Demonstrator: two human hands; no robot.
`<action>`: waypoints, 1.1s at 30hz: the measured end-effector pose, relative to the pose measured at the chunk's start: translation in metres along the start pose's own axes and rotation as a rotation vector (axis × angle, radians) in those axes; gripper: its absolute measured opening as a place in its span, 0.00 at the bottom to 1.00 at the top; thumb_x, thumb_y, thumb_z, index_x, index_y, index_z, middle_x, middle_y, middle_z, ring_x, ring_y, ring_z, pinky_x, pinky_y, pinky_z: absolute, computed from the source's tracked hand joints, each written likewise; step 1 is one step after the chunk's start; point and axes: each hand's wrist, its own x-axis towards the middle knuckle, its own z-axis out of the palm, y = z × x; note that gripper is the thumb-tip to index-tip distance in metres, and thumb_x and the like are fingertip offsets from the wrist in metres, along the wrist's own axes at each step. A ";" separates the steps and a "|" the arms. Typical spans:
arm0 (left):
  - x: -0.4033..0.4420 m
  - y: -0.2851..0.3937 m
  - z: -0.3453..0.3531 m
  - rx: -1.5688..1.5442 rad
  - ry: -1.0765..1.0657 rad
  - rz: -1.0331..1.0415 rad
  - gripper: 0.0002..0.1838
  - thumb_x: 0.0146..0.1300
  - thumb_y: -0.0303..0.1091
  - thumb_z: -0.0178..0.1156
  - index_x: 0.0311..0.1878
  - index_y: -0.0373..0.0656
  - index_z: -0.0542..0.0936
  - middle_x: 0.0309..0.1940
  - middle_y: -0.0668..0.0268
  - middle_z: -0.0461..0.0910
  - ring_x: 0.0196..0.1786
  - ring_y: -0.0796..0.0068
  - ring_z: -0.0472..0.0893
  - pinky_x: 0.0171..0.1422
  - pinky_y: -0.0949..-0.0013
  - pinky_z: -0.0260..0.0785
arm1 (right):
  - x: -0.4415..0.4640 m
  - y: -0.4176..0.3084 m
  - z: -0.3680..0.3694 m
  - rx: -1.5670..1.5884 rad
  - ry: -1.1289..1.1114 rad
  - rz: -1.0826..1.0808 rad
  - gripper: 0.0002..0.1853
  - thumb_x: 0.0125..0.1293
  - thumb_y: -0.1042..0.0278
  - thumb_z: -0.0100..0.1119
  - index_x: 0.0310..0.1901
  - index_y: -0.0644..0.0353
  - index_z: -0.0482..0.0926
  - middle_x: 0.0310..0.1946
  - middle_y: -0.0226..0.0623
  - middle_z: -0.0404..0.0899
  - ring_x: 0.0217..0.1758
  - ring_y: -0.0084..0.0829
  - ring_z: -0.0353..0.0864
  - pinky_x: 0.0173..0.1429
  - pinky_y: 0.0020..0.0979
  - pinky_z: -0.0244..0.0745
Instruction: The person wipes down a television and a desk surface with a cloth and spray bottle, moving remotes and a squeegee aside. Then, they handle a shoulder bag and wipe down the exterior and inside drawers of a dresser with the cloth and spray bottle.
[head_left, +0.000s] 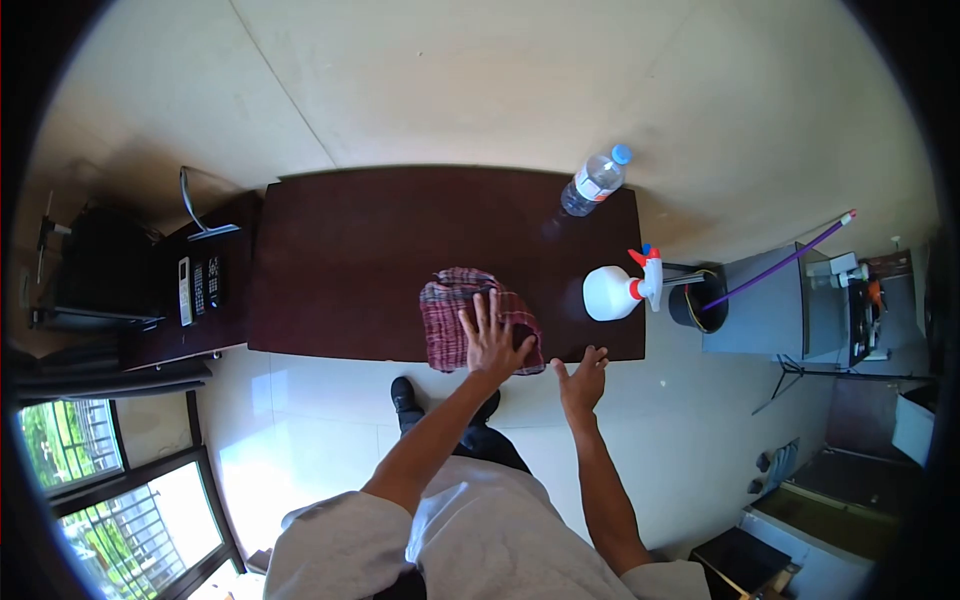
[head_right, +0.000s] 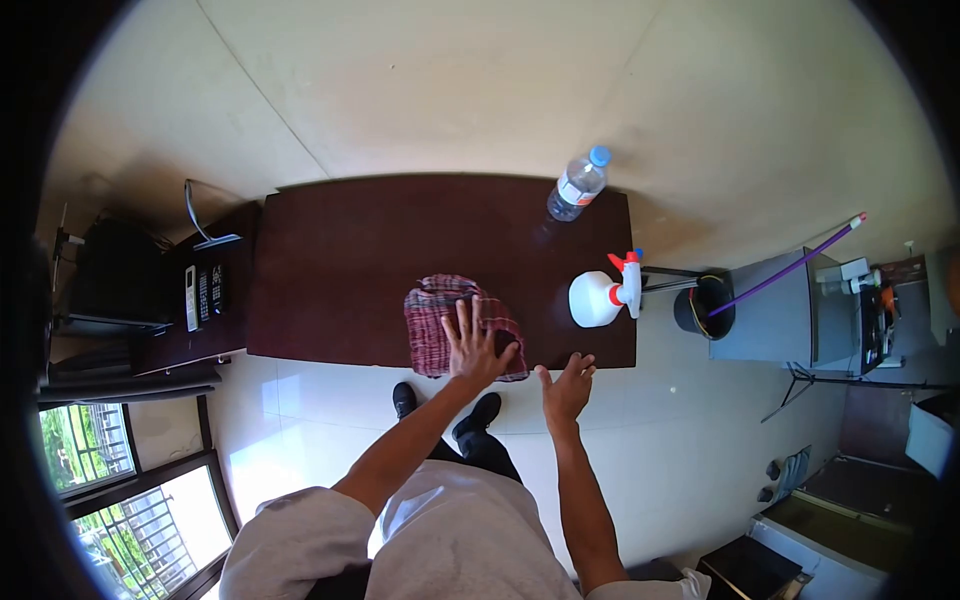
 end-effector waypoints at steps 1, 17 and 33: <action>0.004 0.010 0.001 -0.013 -0.012 0.018 0.42 0.68 0.69 0.45 0.72 0.43 0.71 0.81 0.48 0.39 0.82 0.38 0.37 0.77 0.26 0.28 | 0.000 -0.001 -0.002 -0.004 -0.010 0.000 0.43 0.63 0.39 0.64 0.66 0.69 0.63 0.70 0.72 0.59 0.70 0.71 0.64 0.70 0.53 0.67; 0.125 -0.029 0.000 -0.002 -0.013 0.134 0.33 0.73 0.60 0.44 0.63 0.41 0.79 0.82 0.58 0.47 0.83 0.52 0.41 0.83 0.39 0.31 | -0.005 0.019 -0.003 0.011 -0.091 -0.053 0.35 0.72 0.53 0.58 0.72 0.67 0.59 0.73 0.68 0.55 0.73 0.67 0.61 0.70 0.50 0.68; 0.264 -0.039 -0.001 0.031 -0.102 0.142 0.33 0.74 0.57 0.41 0.67 0.41 0.75 0.81 0.57 0.48 0.83 0.53 0.41 0.83 0.39 0.29 | -0.003 -0.013 -0.004 -0.020 -0.064 0.095 0.41 0.57 0.60 0.74 0.66 0.69 0.61 0.71 0.73 0.57 0.69 0.73 0.63 0.67 0.55 0.69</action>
